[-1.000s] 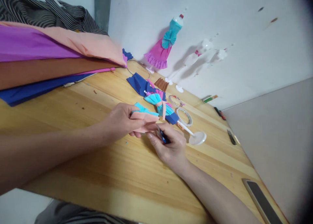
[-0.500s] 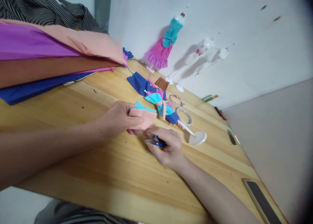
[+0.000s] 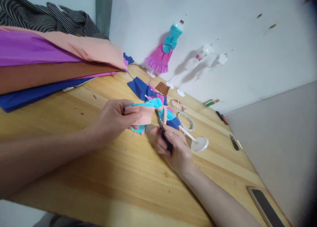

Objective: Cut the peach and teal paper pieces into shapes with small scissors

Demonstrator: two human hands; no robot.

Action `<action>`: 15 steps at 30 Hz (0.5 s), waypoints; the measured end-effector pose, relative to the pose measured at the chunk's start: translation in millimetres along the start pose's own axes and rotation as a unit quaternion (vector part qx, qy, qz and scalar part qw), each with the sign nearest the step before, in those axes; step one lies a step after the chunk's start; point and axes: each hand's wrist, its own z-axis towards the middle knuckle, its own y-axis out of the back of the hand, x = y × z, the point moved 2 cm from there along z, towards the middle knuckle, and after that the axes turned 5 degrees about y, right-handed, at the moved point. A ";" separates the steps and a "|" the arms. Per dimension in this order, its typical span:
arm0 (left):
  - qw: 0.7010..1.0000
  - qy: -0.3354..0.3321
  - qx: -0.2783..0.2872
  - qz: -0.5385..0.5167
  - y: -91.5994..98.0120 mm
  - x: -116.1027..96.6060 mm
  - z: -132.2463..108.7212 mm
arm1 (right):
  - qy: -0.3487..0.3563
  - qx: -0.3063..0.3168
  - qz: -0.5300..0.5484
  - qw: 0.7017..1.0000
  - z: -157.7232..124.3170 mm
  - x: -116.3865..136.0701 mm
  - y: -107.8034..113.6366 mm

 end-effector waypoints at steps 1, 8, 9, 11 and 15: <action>1.000 0.004 -0.010 -0.003 0.6 0.4 0.7 | -0.016 0.004 0.012 1.000 -0.1 0.3 -1.7; 1.000 -0.010 0.024 -0.016 -1.0 1.3 2.6 | -0.057 0.006 -0.004 0.998 -2.9 -0.9 -4.3; 0.999 -0.011 0.027 -0.020 -1.3 0.5 2.2 | -0.061 0.006 -0.007 0.998 -3.2 -1.5 -4.5; 0.999 -0.013 0.025 -0.019 -1.5 -1.0 1.3 | -0.064 0.001 -0.003 0.998 -3.6 -1.6 -4.8; 1.000 -0.016 0.008 0.015 0.3 0.4 1.4 | -0.062 -0.020 0.020 0.998 -2.8 0.5 -5.3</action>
